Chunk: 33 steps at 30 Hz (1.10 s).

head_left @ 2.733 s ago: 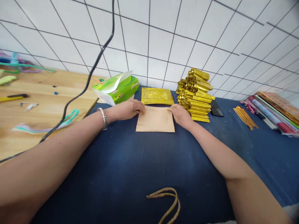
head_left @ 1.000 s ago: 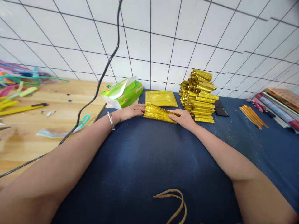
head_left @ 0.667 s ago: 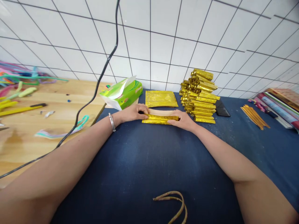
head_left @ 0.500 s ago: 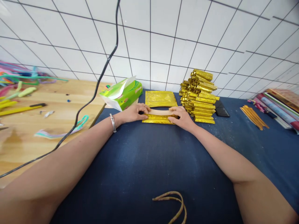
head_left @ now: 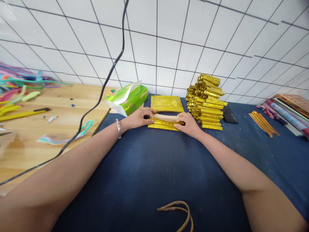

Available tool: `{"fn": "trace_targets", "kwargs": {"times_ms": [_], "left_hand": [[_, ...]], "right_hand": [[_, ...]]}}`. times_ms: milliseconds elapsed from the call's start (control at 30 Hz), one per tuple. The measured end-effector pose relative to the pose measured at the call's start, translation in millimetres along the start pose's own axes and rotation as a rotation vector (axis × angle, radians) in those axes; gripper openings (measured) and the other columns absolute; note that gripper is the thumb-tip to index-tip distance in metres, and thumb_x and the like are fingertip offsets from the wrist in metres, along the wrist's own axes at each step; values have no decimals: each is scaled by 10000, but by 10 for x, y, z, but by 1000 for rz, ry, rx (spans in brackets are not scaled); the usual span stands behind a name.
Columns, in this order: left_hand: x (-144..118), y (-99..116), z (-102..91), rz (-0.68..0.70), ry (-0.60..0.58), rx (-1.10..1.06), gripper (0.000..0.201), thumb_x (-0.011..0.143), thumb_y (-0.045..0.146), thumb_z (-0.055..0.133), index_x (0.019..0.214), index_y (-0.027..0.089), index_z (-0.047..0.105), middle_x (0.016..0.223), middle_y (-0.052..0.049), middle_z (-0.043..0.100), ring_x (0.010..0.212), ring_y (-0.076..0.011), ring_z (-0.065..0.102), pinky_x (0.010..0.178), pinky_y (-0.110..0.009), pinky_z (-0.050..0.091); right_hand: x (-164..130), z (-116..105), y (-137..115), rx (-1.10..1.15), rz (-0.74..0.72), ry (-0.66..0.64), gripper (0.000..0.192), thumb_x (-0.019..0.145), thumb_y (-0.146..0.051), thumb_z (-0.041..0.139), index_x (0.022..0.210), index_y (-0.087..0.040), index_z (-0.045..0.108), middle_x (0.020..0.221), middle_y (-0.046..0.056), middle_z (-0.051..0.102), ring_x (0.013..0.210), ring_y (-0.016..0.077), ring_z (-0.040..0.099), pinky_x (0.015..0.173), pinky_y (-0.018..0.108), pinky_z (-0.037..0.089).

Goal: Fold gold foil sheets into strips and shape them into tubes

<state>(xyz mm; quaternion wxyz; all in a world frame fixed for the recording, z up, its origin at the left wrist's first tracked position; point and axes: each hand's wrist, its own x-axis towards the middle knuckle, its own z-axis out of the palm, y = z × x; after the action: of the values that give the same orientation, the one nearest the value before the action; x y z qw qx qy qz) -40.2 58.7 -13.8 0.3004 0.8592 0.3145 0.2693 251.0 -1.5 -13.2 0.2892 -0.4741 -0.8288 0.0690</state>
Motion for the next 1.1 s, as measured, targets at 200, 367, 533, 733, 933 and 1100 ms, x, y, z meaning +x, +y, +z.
{"fn": "trace_targets", "kwargs": {"times_ms": [200, 367, 533, 733, 933, 1100], "left_hand": [[-6, 79, -15, -38, 32, -71, 191, 727, 361, 651, 780, 178, 639, 1278, -65, 528, 1205, -242, 467, 1055, -410, 294], [-22, 110, 0, -92, 108, -229, 210, 741, 360, 647, 765, 151, 632, 1116, -84, 615, 1023, -218, 573, 907, -361, 415], [-5, 94, 98, -148, 242, -440, 231, 720, 344, 683, 813, 142, 618, 828, -29, 639, 727, -119, 570, 678, -243, 434], [35, 252, 221, -158, 368, -662, 241, 700, 274, 702, 831, 170, 529, 671, 38, 571, 576, -72, 520, 548, -190, 393], [43, 395, 304, -139, 402, -757, 308, 756, 198, 617, 1008, 199, 441, 804, 17, 631, 711, -95, 603, 661, -214, 459], [41, 427, 324, -117, 380, -764, 361, 784, 184, 569, 1115, 196, 427, 1017, -46, 647, 845, -117, 622, 745, -243, 471]], "right_hand": [[-36, -85, -96, 86, -64, 99, 50, 758, -259, 616, 749, -213, 599, 917, 37, 549, 881, 182, 517, 801, 328, 425], [-55, -109, -135, 94, -130, 156, 41, 778, -233, 591, 742, -216, 580, 885, 37, 552, 865, 178, 522, 784, 326, 435], [-58, -100, -112, 105, -111, 173, 61, 799, -257, 577, 754, -216, 581, 849, 36, 575, 844, 176, 538, 782, 324, 442], [-55, -113, -133, 109, -63, 172, 99, 815, -281, 555, 742, -228, 593, 845, 39, 599, 848, 187, 552, 797, 340, 449], [-48, -108, -158, 135, -52, 199, 107, 809, -281, 560, 722, -227, 592, 825, 38, 607, 839, 186, 561, 789, 340, 457], [-42, -109, -153, 144, -43, 199, 105, 810, -268, 565, 721, -219, 588, 834, 37, 604, 841, 178, 564, 791, 331, 454]]}}
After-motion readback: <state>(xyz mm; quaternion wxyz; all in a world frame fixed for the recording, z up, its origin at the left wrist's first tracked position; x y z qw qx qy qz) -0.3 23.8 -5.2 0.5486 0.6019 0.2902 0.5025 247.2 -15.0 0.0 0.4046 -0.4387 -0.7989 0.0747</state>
